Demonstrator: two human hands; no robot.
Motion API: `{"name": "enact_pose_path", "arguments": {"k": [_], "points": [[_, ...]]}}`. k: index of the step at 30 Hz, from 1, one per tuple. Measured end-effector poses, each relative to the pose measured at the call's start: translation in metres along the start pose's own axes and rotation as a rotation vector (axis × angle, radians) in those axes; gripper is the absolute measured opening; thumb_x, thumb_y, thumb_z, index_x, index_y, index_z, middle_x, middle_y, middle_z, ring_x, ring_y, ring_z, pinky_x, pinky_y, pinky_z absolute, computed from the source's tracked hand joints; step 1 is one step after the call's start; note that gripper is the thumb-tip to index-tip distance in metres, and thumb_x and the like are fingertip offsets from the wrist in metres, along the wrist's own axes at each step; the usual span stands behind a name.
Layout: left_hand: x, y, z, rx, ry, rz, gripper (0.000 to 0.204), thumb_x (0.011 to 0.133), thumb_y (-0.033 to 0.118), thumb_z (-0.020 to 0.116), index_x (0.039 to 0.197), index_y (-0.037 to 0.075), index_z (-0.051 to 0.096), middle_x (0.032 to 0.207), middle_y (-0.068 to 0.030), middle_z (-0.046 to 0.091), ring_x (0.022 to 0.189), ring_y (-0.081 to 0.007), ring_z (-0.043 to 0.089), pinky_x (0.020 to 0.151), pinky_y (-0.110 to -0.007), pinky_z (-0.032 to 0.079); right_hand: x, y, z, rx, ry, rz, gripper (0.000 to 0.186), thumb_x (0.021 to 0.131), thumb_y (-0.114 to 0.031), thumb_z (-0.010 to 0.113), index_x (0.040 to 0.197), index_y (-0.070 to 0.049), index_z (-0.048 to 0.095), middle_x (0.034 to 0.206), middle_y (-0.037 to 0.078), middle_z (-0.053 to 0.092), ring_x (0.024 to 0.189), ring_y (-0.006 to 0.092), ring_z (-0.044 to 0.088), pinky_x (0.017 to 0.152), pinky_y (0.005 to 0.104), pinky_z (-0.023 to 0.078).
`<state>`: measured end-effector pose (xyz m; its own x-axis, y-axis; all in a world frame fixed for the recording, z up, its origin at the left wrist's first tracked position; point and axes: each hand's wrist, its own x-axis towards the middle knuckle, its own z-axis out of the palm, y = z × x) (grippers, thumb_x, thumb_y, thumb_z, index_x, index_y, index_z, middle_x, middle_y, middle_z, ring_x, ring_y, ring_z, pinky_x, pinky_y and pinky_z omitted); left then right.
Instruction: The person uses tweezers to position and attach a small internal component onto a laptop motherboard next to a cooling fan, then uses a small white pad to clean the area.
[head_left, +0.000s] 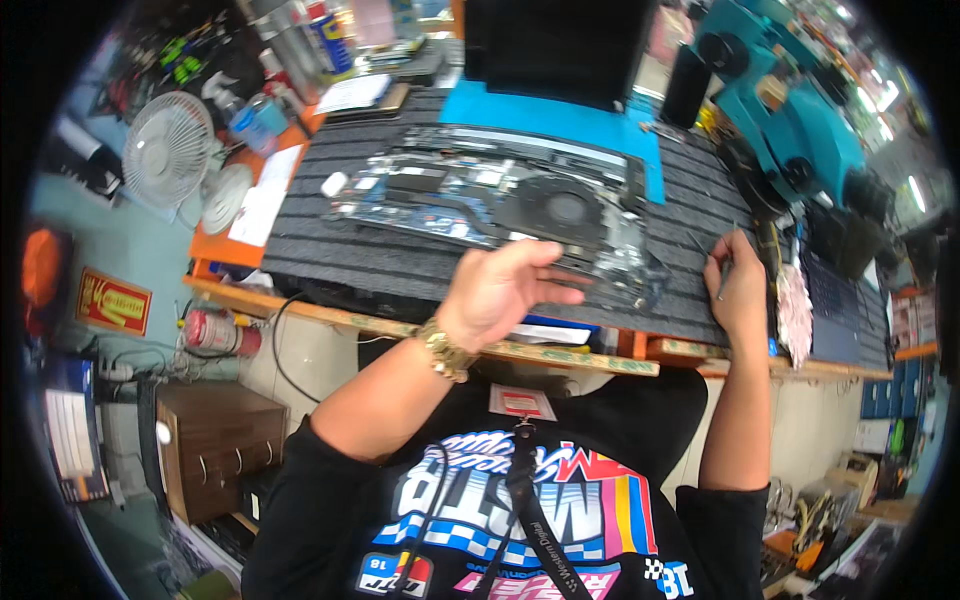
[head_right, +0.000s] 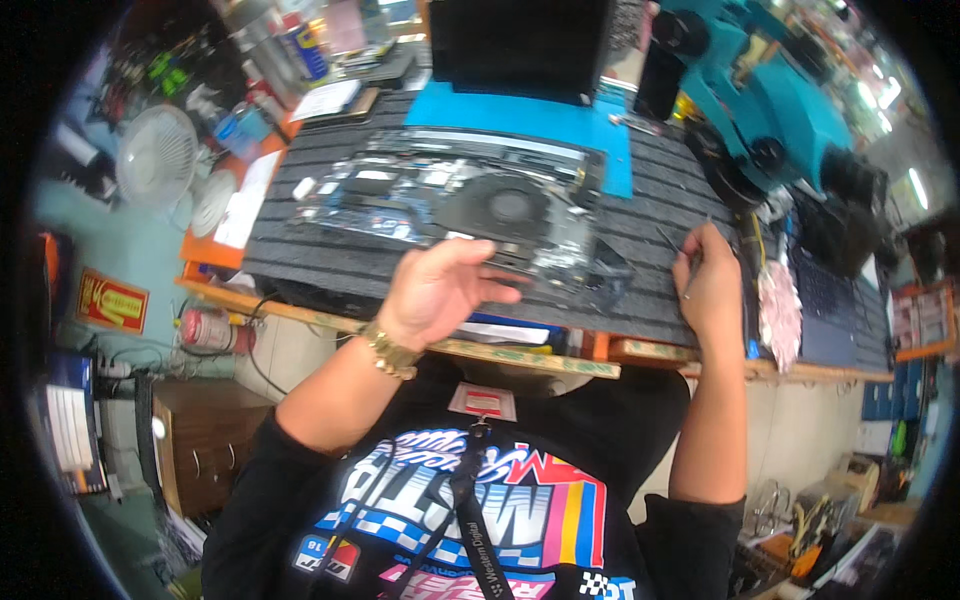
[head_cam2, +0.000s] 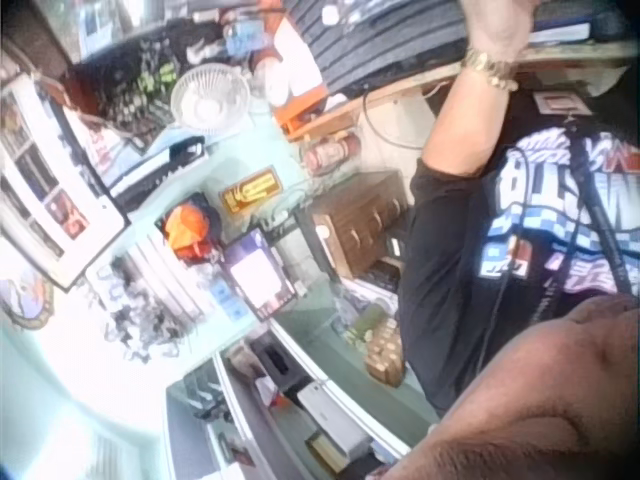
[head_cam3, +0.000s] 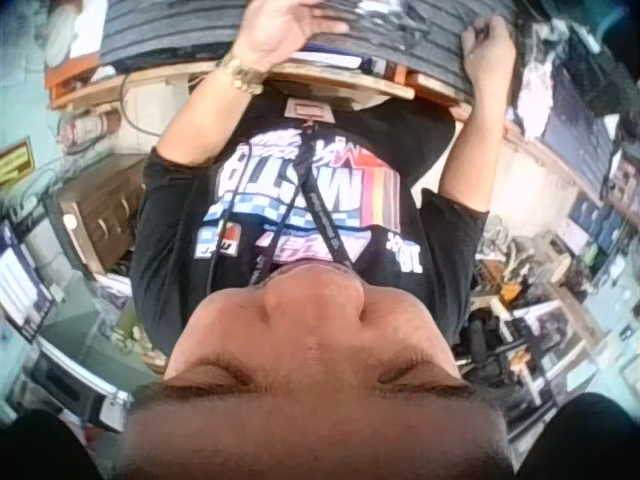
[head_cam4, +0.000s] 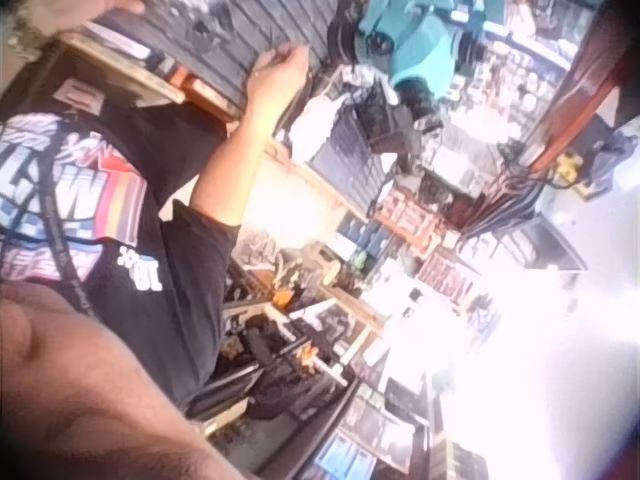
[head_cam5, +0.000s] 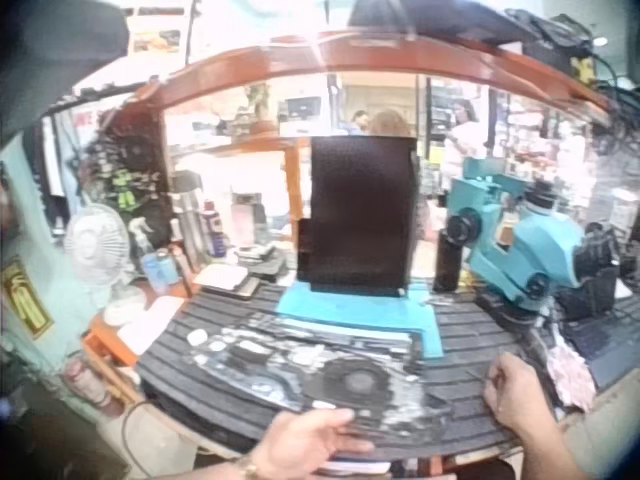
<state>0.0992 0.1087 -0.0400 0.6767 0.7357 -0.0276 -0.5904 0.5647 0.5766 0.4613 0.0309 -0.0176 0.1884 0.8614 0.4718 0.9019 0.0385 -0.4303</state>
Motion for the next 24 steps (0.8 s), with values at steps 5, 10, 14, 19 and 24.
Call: {"name": "enact_pose_path", "arguments": {"k": [5, 10, 14, 19, 24], "points": [[-0.011, 0.009, -0.016, 0.042, -0.010, 0.042, 0.028, 0.112, 0.015, 0.063, 0.129, -0.004, 0.074, 0.130, -0.0206, 0.080, 0.119, -0.0397, 0.079, 0.096, -0.049, 0.068, -0.025, -0.042, 0.013, 0.178, 0.100, -0.117, 0.041, 0.084, -0.013, 0.096, 0.105, -0.002, 0.062, 0.108, 0.016, 0.072, 0.102, 0.0390, 0.068, 0.092, 0.0458, 0.056], [-0.010, 0.004, -0.017, 0.148, 0.108, 0.009, 0.030, 0.112, 0.015, 0.059, 0.133, -0.003, 0.072, 0.129, -0.0201, 0.080, 0.116, -0.0368, 0.080, 0.092, -0.044, 0.070, -0.044, -0.068, 0.012, 0.113, -0.046, -0.141, 0.067, 0.070, -0.024, 0.105, 0.112, -0.003, 0.058, 0.130, 0.022, 0.073, 0.121, 0.0445, 0.066, 0.106, 0.0533, 0.051], [-0.011, 0.007, -0.017, 0.150, 0.140, -0.032, 0.028, 0.113, 0.015, 0.060, 0.132, -0.003, 0.072, 0.129, -0.0192, 0.080, 0.118, -0.0370, 0.080, 0.092, -0.042, 0.070, -0.044, -0.068, 0.010, 0.094, -0.066, -0.185, 0.064, 0.071, -0.019, 0.103, 0.114, -0.003, 0.059, 0.122, 0.019, 0.072, 0.117, 0.0446, 0.066, 0.104, 0.0537, 0.051], [-0.022, 0.007, 0.002, 0.195, 0.284, -0.082, 0.025, 0.115, 0.017, 0.063, 0.129, -0.001, 0.072, 0.129, -0.0189, 0.079, 0.122, -0.0368, 0.079, 0.093, -0.041, 0.070, -0.041, -0.060, 0.008, 0.102, -0.076, -0.192, 0.062, 0.072, -0.017, 0.102, 0.115, -0.004, 0.060, 0.119, 0.016, 0.072, 0.115, 0.0436, 0.067, 0.101, 0.0529, 0.052], [-0.034, 0.009, 0.019, 0.234, 0.354, -0.126, 0.030, 0.117, 0.024, 0.065, 0.132, -0.001, 0.069, 0.133, -0.0192, 0.077, 0.123, -0.0357, 0.078, 0.093, -0.040, 0.070, -0.033, -0.054, 0.005, 0.139, -0.104, -0.245, 0.058, 0.073, -0.017, 0.101, 0.113, -0.005, 0.060, 0.117, 0.015, 0.073, 0.112, 0.0431, 0.067, 0.098, 0.0514, 0.053]]}}
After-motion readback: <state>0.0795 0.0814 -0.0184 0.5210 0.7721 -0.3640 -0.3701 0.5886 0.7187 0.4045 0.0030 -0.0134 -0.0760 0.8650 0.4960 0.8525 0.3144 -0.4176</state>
